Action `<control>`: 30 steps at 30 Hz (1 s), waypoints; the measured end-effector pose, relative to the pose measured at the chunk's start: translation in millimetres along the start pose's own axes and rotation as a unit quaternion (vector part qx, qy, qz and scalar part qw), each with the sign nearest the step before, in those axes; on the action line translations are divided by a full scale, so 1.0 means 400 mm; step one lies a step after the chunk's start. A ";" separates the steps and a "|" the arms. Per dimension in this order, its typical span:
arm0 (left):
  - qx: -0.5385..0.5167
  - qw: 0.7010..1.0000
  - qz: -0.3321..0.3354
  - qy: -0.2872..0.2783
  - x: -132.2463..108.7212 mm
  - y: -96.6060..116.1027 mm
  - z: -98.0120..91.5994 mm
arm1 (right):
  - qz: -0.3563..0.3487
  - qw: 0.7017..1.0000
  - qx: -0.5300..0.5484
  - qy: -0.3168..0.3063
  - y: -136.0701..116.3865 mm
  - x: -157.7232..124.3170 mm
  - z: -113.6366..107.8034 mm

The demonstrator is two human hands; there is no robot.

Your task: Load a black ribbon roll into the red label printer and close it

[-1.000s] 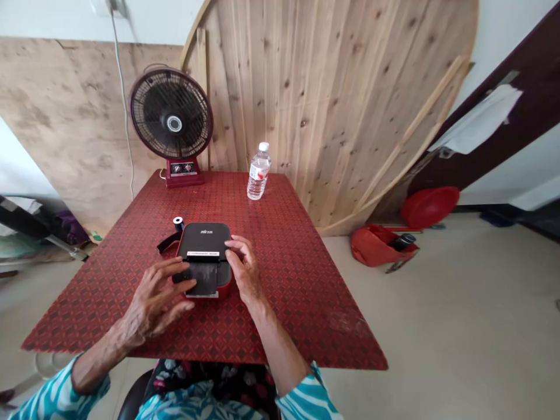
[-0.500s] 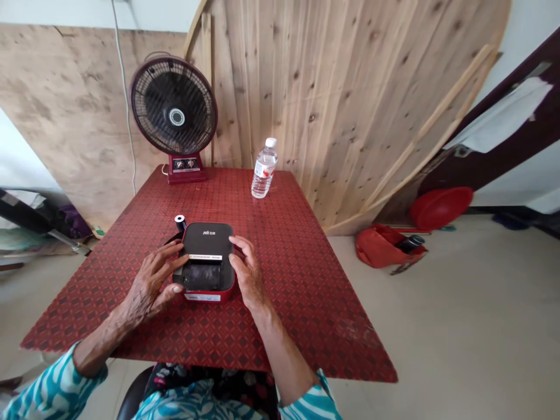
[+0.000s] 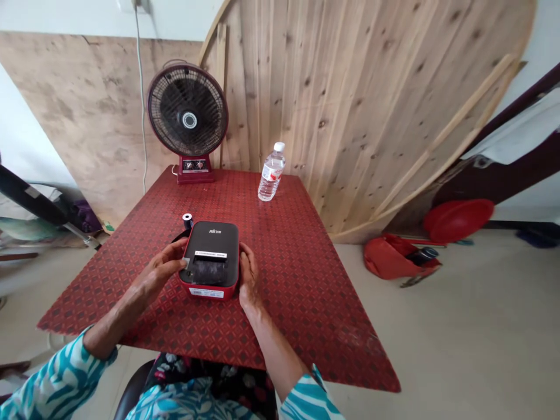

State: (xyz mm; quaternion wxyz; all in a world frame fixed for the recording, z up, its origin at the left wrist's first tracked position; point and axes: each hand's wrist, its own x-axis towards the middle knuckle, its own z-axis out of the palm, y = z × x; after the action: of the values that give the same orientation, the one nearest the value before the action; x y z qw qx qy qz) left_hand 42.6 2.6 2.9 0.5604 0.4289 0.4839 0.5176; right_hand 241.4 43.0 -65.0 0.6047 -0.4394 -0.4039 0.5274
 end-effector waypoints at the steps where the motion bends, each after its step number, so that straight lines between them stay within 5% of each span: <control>1: -0.013 1.000 -0.008 -0.004 0.004 0.001 0.000 | -0.003 1.000 -0.003 -0.002 0.000 -0.002 -0.001; 22: -0.024 0.999 -0.010 -0.033 0.011 0.005 0.015 | -0.030 0.999 -0.036 0.009 -0.007 -0.008 -0.001; 27: 0.147 0.988 0.053 0.009 0.006 0.034 -0.007 | -0.050 0.998 -0.048 -0.006 0.003 0.000 -0.006; 30: 0.337 0.927 0.163 -0.037 0.020 0.083 0.005 | -0.060 0.997 -0.048 -0.005 0.003 0.002 -0.005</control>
State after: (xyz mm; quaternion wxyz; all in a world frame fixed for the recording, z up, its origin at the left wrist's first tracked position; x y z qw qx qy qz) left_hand 39.1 13.9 35.0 0.3090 0.6841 0.5320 0.3918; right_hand 243.0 43.6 -66.7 0.6110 -0.4403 -0.4577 0.4726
